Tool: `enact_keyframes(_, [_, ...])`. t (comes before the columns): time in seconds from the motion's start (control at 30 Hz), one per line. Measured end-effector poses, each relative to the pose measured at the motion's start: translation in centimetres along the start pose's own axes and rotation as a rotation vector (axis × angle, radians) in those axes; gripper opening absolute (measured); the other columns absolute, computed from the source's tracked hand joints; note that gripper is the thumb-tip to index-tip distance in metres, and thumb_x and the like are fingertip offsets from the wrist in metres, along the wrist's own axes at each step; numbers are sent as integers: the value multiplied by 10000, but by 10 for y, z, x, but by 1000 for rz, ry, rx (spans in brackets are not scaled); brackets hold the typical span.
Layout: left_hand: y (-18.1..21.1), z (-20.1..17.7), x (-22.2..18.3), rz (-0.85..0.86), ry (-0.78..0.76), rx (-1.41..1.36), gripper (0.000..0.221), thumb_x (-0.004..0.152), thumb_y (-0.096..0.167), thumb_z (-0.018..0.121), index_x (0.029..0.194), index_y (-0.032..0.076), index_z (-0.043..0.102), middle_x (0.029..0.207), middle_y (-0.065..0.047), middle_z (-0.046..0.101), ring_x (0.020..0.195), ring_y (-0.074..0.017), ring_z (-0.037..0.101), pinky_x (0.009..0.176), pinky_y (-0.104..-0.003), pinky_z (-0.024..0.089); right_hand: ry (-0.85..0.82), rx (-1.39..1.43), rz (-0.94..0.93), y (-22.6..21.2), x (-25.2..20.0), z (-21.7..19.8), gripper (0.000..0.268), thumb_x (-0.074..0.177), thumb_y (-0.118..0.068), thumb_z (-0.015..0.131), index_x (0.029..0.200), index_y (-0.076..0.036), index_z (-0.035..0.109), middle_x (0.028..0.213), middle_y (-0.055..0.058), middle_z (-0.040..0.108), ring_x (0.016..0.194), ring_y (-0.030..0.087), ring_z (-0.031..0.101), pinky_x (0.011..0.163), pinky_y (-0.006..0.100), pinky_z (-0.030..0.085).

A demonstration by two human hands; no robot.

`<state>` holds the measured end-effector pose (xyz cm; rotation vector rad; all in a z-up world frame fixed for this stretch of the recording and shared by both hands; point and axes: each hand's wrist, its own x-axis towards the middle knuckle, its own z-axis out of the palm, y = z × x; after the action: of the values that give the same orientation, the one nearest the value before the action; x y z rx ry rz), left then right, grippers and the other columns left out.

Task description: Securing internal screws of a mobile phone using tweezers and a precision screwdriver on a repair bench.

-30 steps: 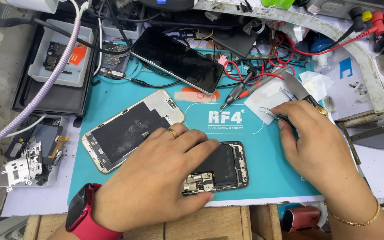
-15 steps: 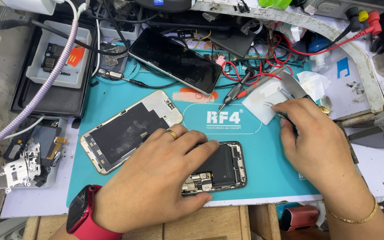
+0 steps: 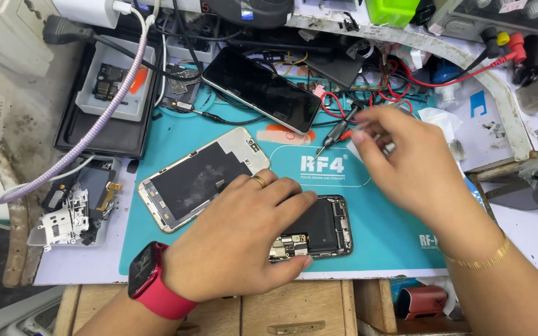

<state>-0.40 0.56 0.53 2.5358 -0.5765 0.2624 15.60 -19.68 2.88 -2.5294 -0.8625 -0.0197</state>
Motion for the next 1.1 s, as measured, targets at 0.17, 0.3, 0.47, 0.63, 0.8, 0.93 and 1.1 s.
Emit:
enact_keyframes(0.17, [0,0,-1,-8,-5,3,653,830,494,696,1311,61,607,1108,-120,651,996,-356,563,790,-508,445,-182,-124,127,-20,32,16,251,995,-433,624,1005,-192,696,622,-8,687,654,222,648,644,399,452])
enact_keyframes(0.3, [-2,1,-1,1,17,10,646,839,494,685,1306,54,607,1118,-127,650,996,-360,560,794,-504,445,-177,-257,224,-21,37,24,320,926,-491,684,994,-179,667,683,28,708,823,304,677,685,475,491])
enact_keyframes(0.47, [-1,2,-1,4,19,8,652,834,487,689,1314,52,609,1112,-126,651,991,-357,562,783,-506,449,-192,-299,262,-31,33,15,281,846,-278,621,1090,-144,581,676,111,714,927,437,597,777,534,483])
enact_keyframes(0.63, [-1,1,-2,-9,-3,-8,632,853,485,667,1307,49,609,1109,-124,645,985,-349,558,785,-511,446,-145,465,437,-10,25,3,647,896,-41,568,1511,-72,372,744,27,605,598,182,590,540,347,480])
enact_keyframes(0.8, [0,0,-2,-9,3,-11,630,852,473,674,1306,40,615,1110,-115,650,973,-335,565,775,-490,444,-35,731,166,48,-4,9,398,999,-75,589,1382,8,517,1046,115,641,735,189,605,591,304,589])
enact_keyframes(0.93, [0,0,0,-6,-5,-12,629,841,462,706,1302,45,610,1121,-117,639,973,-344,556,757,-493,435,115,700,10,48,-41,15,205,974,-77,621,1163,-8,581,1064,156,691,771,247,723,710,319,666])
enact_keyframes(1.1, [3,0,3,-16,-33,30,704,802,498,767,1328,59,604,1164,-125,626,1018,-356,551,792,-499,438,137,647,-213,30,-60,21,688,951,-59,611,1425,-169,124,1049,249,700,880,288,748,793,331,619])
